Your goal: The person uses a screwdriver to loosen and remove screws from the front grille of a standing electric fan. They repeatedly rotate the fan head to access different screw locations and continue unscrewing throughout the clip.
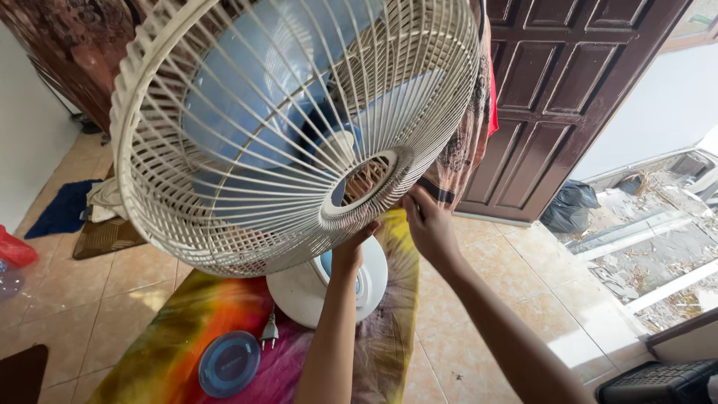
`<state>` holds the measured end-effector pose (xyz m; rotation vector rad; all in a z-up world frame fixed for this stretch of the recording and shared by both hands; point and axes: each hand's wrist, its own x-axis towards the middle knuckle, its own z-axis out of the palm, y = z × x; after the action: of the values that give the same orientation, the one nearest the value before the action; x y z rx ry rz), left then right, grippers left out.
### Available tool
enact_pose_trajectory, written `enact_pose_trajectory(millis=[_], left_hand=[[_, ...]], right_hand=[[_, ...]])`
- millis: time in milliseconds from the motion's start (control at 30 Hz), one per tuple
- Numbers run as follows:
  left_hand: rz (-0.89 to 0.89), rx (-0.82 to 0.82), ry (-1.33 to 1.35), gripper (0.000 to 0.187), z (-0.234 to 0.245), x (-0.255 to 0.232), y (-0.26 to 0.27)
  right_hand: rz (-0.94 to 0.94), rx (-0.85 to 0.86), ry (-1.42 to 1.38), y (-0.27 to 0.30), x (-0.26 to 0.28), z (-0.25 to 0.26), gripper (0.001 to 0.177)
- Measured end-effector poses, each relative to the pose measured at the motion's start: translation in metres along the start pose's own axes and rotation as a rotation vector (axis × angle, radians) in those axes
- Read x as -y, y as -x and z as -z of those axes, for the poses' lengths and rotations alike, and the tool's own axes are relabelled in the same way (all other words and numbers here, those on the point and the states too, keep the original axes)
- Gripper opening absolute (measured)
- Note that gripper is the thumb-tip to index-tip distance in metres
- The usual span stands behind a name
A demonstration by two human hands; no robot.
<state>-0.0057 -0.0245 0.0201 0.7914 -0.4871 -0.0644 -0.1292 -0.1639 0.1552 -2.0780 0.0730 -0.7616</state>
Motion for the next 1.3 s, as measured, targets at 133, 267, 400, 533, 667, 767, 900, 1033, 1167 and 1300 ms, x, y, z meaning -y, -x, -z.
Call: enact_pose_trajectory(millis=[133, 267, 400, 533, 667, 767, 900, 1033, 1167, 1300], left_hand=[[0.003, 0.072, -0.024, 0.075, -0.023, -0.021, 0.004], [-0.096, 0.136, 0.017, 0.082, -0.044, -0.041, 0.012], [-0.129, 0.162, 0.013, 0.086, -0.05, -0.046, 0.012], [-0.097, 0.122, 0.008, 0.077, -0.038, -0.033, 0.01], [-0.086, 0.067, 0.046, 0.072, -0.015, -0.014, 0.005], [-0.059, 0.034, 0.044, 0.067, 0.001, 0.001, 0.002], [-0.051, 0.003, 0.054, 0.062, 0.013, 0.013, -0.003], [-0.01, 0.032, 0.091, 0.053, 0.017, 0.019, -0.004], [-0.043, 0.009, 0.081, 0.056, 0.017, 0.016, -0.004], [-0.059, -0.041, 0.129, 0.07, 0.021, 0.017, -0.003]], right_hand=[[-0.031, 0.087, 0.179, -0.011, 0.026, 0.021, 0.026], [-0.086, 0.17, 0.27, -0.016, 0.036, 0.031, 0.031], [0.007, 0.207, 0.298, -0.021, 0.026, 0.033, 0.03], [0.023, 0.291, 0.403, -0.031, 0.017, 0.034, 0.031], [0.324, 0.293, 0.346, -0.045, 0.018, 0.037, 0.029], [-0.34, 0.449, 0.122, -0.049, 0.018, 0.035, 0.034], [-0.2, 0.429, 0.125, -0.049, 0.015, 0.03, 0.035], [-0.022, 0.305, 0.085, -0.038, 0.003, 0.022, 0.031], [0.102, 0.188, 0.007, -0.028, -0.008, 0.013, 0.023], [-0.044, 0.227, -0.139, -0.026, -0.019, 0.012, 0.023]])
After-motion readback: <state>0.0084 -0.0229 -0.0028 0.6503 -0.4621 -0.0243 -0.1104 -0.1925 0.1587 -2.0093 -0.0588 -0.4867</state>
